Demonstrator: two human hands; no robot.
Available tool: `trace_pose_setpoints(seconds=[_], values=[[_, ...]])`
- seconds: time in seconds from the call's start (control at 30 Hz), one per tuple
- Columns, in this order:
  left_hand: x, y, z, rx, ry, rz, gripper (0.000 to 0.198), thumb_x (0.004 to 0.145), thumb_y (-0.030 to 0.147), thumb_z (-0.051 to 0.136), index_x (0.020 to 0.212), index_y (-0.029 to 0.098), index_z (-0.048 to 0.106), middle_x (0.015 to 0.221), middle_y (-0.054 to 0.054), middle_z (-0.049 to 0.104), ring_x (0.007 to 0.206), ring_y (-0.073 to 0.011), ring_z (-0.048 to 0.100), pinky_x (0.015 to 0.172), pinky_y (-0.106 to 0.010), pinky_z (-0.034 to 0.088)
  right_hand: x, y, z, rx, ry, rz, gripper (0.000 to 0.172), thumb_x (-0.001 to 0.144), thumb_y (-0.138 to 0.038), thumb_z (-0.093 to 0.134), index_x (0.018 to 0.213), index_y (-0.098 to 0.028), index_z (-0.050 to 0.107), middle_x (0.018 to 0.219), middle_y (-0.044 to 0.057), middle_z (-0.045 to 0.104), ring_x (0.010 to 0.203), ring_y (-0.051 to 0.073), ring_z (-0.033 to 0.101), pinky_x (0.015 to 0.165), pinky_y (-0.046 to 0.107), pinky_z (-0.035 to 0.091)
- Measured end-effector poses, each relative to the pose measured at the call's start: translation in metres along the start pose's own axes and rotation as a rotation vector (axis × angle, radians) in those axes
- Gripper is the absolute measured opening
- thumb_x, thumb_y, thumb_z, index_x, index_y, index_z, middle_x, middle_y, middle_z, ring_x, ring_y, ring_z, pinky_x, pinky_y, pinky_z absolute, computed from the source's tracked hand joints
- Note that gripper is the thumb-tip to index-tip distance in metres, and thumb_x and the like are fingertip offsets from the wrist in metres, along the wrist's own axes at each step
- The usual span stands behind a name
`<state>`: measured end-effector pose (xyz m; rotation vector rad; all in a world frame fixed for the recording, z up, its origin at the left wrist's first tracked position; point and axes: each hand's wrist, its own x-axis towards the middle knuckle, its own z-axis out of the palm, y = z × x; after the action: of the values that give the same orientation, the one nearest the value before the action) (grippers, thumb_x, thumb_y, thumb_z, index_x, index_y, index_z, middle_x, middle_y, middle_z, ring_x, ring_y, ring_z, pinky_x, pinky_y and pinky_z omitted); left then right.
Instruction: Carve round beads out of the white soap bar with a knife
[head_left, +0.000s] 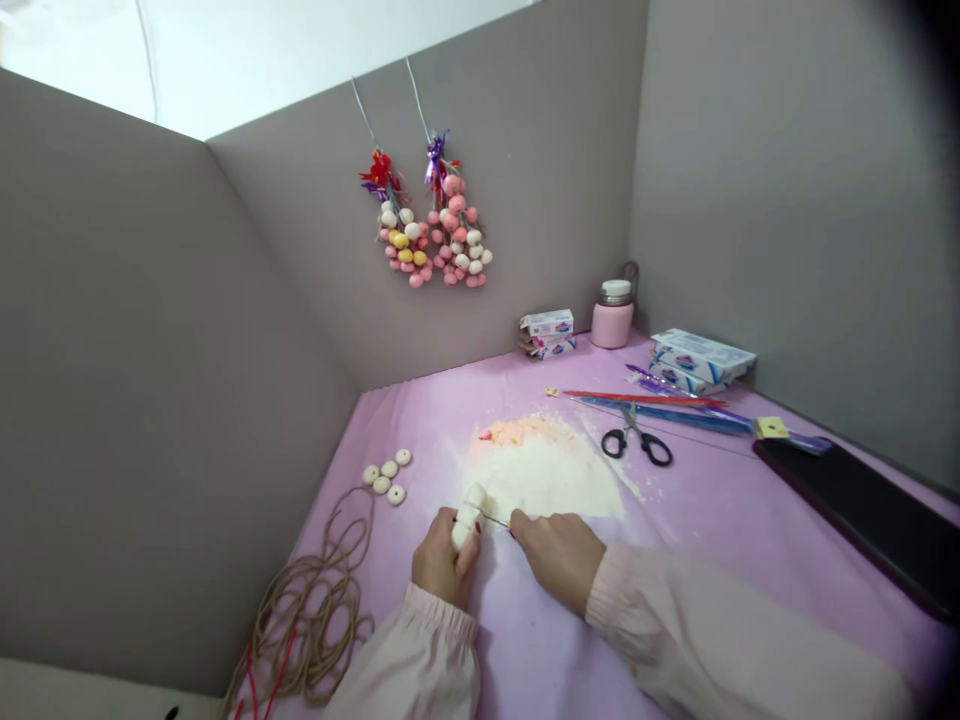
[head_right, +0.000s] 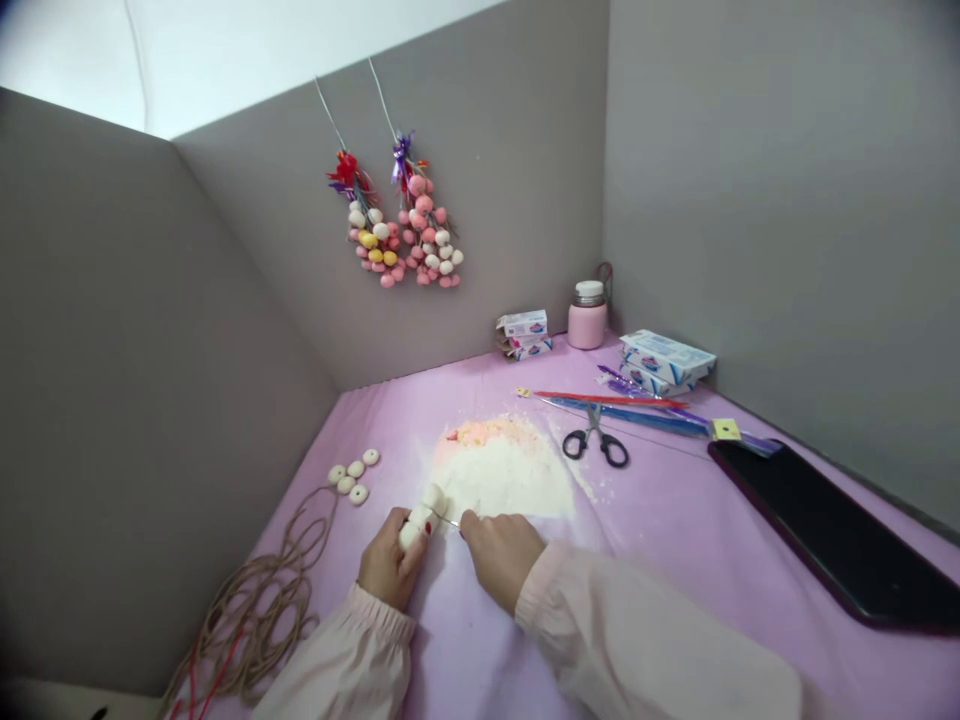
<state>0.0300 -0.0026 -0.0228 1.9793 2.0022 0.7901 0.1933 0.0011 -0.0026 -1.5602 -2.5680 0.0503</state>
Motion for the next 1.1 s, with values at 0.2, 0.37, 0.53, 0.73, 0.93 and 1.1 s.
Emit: trace_pose_setpoints(seconds=[0.2,0.37,0.53,0.73,0.93,1.1], values=[[-0.002,0.003,0.001,0.018,-0.041,-0.022,0.019,0.071,0.037,0.035,0.079,0.022,0.042,0.057,0.005,0.047,0.048,-0.0094,0.043,0.048,-0.020,0.030,0.004,-0.005,0.000,-0.014,-0.034,-0.010,0.020,0.073,-0.006,0.030,0.078,-0.019,0.045,0.064,0.003,0.059,0.060,0.018,0.056,0.046,0.026,0.028],[-0.002,0.001,0.000,0.037,-0.042,-0.071,0.017,0.072,0.036,0.035,0.078,0.022,0.043,0.058,0.004,0.048,0.049,-0.0096,0.046,0.049,-0.020,0.032,0.005,-0.002,0.004,-0.010,-0.070,0.012,0.019,0.077,-0.010,0.028,0.080,-0.020,0.044,0.061,0.002,0.059,0.057,0.019,0.057,0.045,0.025,0.028],[-0.007,0.006,0.002,0.259,-0.014,0.019,0.020,0.073,0.033,0.033,0.084,0.021,0.044,0.075,-0.002,0.052,0.066,-0.0122,0.052,0.056,-0.021,0.037,-0.001,0.002,-0.005,0.018,-0.105,0.072,0.022,0.084,-0.025,0.022,0.083,-0.023,0.043,0.063,0.001,0.061,0.055,0.019,0.057,0.043,0.025,0.026],[-0.015,0.013,0.004,0.395,0.036,0.088,0.026,0.077,0.034,0.031,0.091,0.018,0.046,0.076,-0.004,0.053,0.069,-0.0143,0.052,0.055,-0.022,0.039,-0.004,0.003,-0.011,0.039,-0.129,0.036,0.018,0.083,-0.025,0.024,0.088,-0.024,0.041,0.066,-0.002,0.060,0.055,0.018,0.057,0.042,0.024,0.024],[-0.015,0.014,0.006,0.439,0.014,0.111,0.025,0.077,0.030,0.031,0.092,0.016,0.045,0.076,-0.005,0.051,0.069,-0.0154,0.052,0.055,-0.024,0.041,0.002,-0.001,-0.001,-0.034,-0.124,0.036,0.019,0.080,-0.015,0.026,0.085,-0.024,0.041,0.061,-0.001,0.059,0.053,0.019,0.057,0.042,0.025,0.023],[-0.013,0.017,0.007,0.539,0.044,0.098,0.018,0.075,0.030,0.036,0.084,0.018,0.046,0.071,-0.002,0.050,0.062,-0.0148,0.052,0.046,-0.023,0.039,0.003,-0.006,0.003,0.003,-0.167,0.069,0.016,0.081,-0.016,0.025,0.083,-0.023,0.040,0.056,-0.001,0.059,0.052,0.019,0.057,0.042,0.026,0.024]])
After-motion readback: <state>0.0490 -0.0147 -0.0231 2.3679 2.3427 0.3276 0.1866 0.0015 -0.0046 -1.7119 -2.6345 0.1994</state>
